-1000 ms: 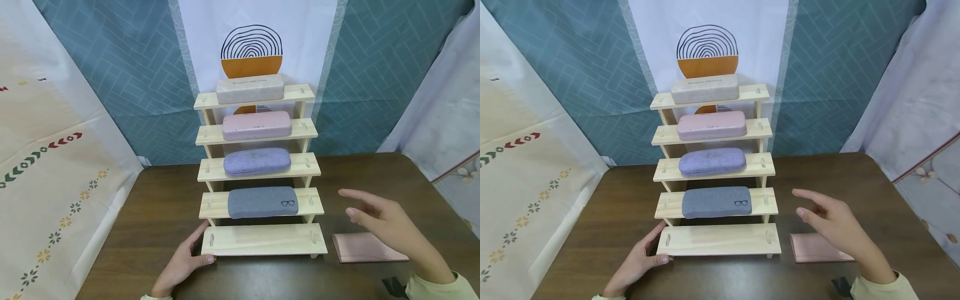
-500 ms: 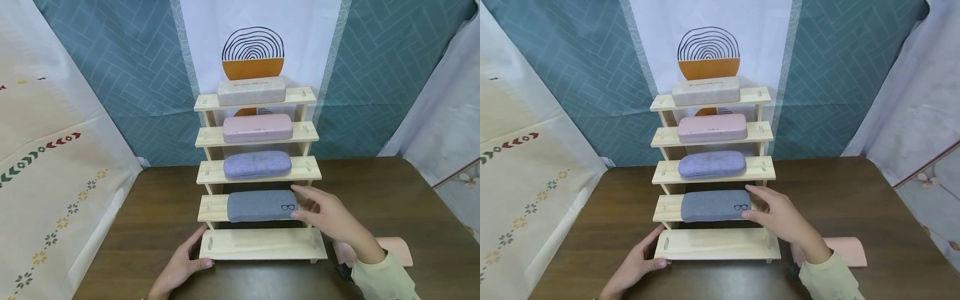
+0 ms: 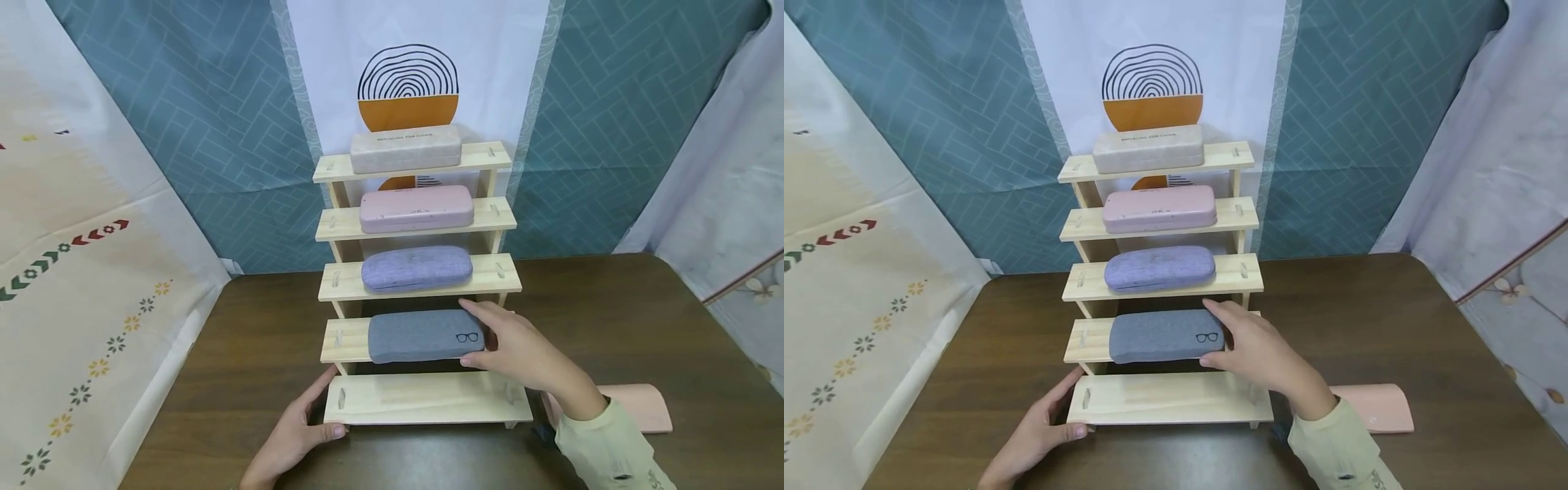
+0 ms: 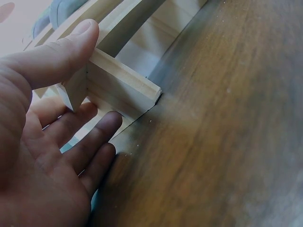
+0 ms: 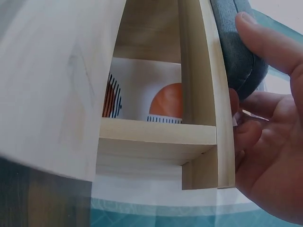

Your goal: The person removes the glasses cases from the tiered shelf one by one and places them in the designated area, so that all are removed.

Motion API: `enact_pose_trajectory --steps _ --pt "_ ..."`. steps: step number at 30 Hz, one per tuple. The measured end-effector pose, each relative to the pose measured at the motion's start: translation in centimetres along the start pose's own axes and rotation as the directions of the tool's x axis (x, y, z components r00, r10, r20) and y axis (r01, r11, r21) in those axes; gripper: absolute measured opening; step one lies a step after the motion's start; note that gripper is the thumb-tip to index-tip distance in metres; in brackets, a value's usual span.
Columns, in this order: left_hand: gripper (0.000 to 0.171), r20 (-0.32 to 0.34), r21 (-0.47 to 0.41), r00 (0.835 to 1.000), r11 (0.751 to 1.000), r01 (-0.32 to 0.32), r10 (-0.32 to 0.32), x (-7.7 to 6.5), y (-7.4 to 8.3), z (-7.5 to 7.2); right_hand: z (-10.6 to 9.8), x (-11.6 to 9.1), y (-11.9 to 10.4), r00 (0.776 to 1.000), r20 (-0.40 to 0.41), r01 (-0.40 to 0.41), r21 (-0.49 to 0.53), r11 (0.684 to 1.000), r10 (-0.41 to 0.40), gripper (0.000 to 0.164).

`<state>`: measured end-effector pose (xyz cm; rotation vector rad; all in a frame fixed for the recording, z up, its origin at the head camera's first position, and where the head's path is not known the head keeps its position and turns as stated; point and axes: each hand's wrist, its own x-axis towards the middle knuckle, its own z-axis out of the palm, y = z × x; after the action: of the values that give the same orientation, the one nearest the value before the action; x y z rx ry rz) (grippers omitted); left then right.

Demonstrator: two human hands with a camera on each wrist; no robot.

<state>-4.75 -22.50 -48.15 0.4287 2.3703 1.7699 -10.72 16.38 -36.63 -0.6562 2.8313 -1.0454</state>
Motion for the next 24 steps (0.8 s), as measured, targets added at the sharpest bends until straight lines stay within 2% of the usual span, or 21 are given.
enact_pose_trajectory --steps 3,9,13,18,24 --pt "0.094 0.000 -0.001 1.000 1.000 0.002 -0.002 0.0 0.0 0.1 0.0 -0.1 0.2 1.000 -0.009 0.006 0.017 1.000 -0.006 0.082" --pt "0.094 0.007 -0.004 1.000 1.000 -0.018 0.018 0.2 0.0 0.2 0.0 -0.7 0.8 0.996 -0.087 0.014 0.055 0.998 -0.009 0.074" --pt "0.095 0.010 0.003 0.999 1.000 -0.030 0.030 0.4 0.0 0.1 -0.4 -1.4 1.2 0.994 -0.114 0.015 0.130 0.991 0.000 0.071" --pt "0.095 0.016 -0.012 0.999 0.999 -0.041 0.041 0.4 0.0 0.0 -0.9 -2.3 1.9 0.992 -0.127 0.055 0.230 0.972 -0.026 0.070" --pt "0.095 0.012 -0.006 0.999 0.999 -0.033 0.033 0.0 0.2 -0.1 -1.8 -3.7 2.7 0.990 -0.133 0.078 0.251 0.965 -0.046 0.069"
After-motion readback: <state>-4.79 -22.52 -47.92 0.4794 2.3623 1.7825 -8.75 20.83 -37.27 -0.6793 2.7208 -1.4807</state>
